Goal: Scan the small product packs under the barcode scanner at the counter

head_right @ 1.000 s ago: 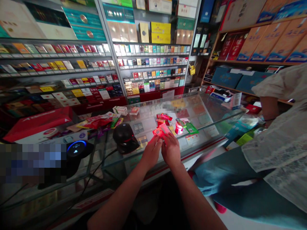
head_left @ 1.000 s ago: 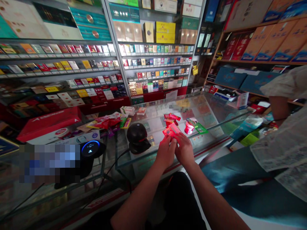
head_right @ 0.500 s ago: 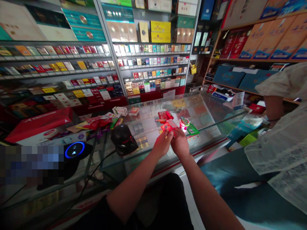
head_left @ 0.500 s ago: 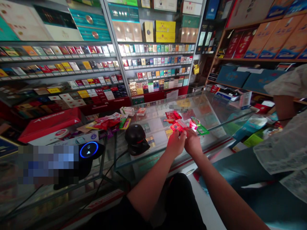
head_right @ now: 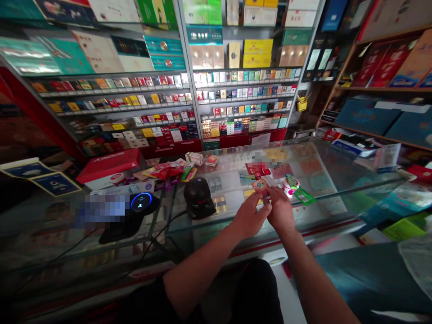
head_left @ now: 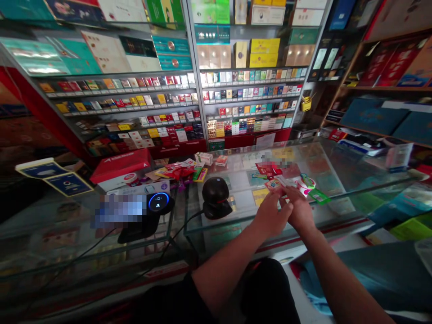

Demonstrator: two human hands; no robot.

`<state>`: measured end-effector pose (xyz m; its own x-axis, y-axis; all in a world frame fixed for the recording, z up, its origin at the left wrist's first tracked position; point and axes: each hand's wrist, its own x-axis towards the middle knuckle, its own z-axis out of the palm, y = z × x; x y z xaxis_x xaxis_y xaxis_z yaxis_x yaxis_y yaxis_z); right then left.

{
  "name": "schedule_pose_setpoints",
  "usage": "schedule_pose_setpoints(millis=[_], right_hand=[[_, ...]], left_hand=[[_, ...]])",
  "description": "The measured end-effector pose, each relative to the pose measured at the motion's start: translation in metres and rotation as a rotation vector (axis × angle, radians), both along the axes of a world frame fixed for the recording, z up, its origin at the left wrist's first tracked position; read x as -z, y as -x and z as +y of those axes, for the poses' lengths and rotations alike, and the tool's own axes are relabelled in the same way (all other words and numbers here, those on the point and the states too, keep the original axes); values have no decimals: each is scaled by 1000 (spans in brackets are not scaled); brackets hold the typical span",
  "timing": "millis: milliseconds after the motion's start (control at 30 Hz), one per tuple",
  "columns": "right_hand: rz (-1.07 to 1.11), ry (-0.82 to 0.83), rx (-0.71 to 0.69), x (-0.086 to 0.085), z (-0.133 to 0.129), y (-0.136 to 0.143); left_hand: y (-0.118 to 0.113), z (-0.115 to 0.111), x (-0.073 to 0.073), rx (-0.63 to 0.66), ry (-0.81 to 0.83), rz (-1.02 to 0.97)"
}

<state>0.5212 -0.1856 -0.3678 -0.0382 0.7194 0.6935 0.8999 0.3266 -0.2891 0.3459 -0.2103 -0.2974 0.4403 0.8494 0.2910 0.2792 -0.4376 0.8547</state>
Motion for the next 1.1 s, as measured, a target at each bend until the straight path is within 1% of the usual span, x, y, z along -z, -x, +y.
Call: schedule_pose_setpoints(millis=[67,133,200,233,267,300,333,400,433,500,567,600,633,667,733,867,1000,1100], right_hand=[[13,-20,-19,-5,-1,10],[28,-51,-48,-10,-1,24],[57,-91,-54,-11,-2,42],[78,-108,-49,-10,-3,51],[102,-119,-45,-8,-3,60],[125,-122,-43,-5,-3,68],[148,-119,-41,-2,-4,76],[183,-90,-44,5,-5,88],[199,-75,-45,8,-5,93],[227,-57,-45,11,-6,100],[237,-36,-40,11,-6,105],[240,-24,-34,10,-5,107],[242,-10,-27,9,-5,109],[251,1,-24,8,-5,111],[287,17,-30,6,-4,113],[348,46,-58,5,-2,116],[380,90,-61,0,6,120],[389,137,-38,-11,18,127]], left_hand=[[24,-19,-18,38,-28,16],[53,-36,-41,61,-63,-8],[87,-43,-65,64,-111,-48],[106,-41,-77,37,-134,-55],[126,-33,-89,-16,-155,-39],[147,-21,-99,-83,-185,2],[168,-5,-108,-176,-231,59],[214,39,-121,-380,-318,215],[237,64,-125,-471,-333,321],[279,111,-126,-602,-286,583],[313,148,-122,-665,-148,837],[326,161,-118,-682,-53,956],[335,171,-113,-687,16,1036],[341,178,-109,-695,56,1074],[346,185,-99,-698,91,1105],[342,193,-84,-692,115,1125],[340,205,-76,-673,145,1141],[339,212,-73,-643,161,1136]])
